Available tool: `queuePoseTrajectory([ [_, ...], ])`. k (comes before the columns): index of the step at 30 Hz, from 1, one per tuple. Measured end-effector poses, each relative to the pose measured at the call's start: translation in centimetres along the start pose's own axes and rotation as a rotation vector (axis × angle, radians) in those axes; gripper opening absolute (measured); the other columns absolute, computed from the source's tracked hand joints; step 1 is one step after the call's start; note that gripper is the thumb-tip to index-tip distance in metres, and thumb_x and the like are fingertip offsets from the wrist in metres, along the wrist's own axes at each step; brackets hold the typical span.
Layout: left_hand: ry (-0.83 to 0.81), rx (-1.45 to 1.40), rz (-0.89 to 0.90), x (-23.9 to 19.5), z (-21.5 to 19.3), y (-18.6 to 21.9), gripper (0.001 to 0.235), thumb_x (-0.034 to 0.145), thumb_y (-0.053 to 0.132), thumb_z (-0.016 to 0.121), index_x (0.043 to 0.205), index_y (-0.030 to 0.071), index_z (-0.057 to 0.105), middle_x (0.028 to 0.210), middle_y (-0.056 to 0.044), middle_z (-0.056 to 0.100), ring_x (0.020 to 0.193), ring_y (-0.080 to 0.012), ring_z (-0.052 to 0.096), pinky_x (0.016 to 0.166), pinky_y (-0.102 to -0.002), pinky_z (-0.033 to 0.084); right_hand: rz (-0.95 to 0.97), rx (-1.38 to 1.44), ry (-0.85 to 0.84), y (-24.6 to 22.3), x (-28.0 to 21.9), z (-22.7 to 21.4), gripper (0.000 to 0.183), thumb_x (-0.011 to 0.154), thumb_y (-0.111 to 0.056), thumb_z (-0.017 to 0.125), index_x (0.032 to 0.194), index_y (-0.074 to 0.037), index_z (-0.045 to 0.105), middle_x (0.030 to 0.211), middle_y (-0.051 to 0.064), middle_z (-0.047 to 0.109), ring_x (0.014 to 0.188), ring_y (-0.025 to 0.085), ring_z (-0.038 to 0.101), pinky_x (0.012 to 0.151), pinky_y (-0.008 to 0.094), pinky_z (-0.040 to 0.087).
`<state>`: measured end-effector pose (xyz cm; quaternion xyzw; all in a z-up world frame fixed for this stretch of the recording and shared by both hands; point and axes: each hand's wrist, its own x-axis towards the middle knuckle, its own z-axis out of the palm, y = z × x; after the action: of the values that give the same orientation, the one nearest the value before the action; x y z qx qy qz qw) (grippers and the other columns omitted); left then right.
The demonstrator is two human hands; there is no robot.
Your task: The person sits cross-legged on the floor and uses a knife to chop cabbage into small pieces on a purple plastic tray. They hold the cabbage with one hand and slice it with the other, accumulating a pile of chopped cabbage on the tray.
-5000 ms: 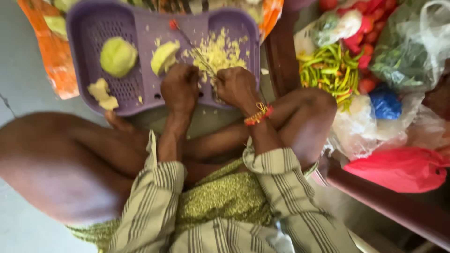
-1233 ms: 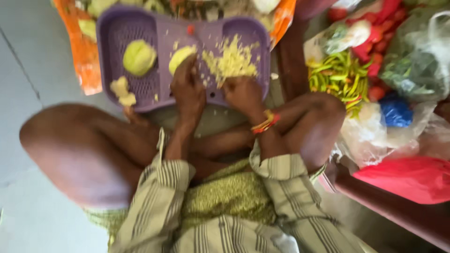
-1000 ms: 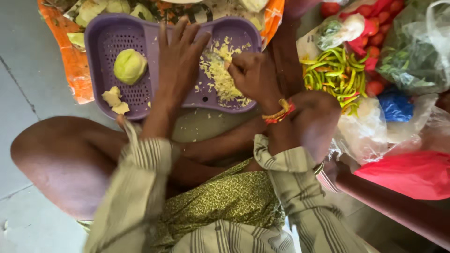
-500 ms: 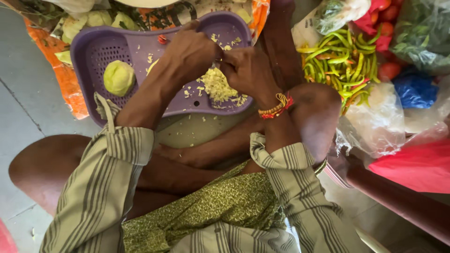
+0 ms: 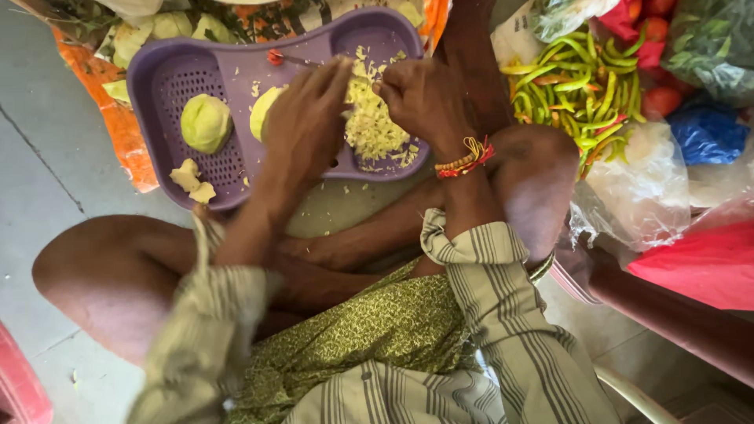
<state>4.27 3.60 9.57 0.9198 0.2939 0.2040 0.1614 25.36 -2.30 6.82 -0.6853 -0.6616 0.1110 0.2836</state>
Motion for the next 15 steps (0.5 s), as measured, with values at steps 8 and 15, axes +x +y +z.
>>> queuePoseTrajectory([
  [8,-0.017,0.135,-0.494,-6.5,7.9,1.6,0.103,0.094,0.056,0.069,0.153,-0.015,0.024,0.159,-0.040,0.021,0.149,-0.0529,0.019,0.122,-0.059,0.022,-0.046,0.040,0.082,-1.3,0.9,-0.9,0.031,0.095,-0.025,0.075,0.074,-0.005,0.065,0.073,0.013,0.064,0.066,0.036,0.064,0.057,0.047,0.047],
  [15,-0.014,0.172,-0.332,-0.1,9.2,2.7,0.093,0.092,0.055,0.066,0.149,-0.012,0.034,0.157,-0.037,0.027,0.150,-0.0499,0.021,0.120,-0.061,0.022,-0.021,0.105,0.075,-1.1,1.3,-1.4,0.032,0.096,-0.022,0.075,0.075,-0.002,0.061,0.073,0.014,0.062,0.067,0.035,0.064,0.059,0.046,0.047],
])
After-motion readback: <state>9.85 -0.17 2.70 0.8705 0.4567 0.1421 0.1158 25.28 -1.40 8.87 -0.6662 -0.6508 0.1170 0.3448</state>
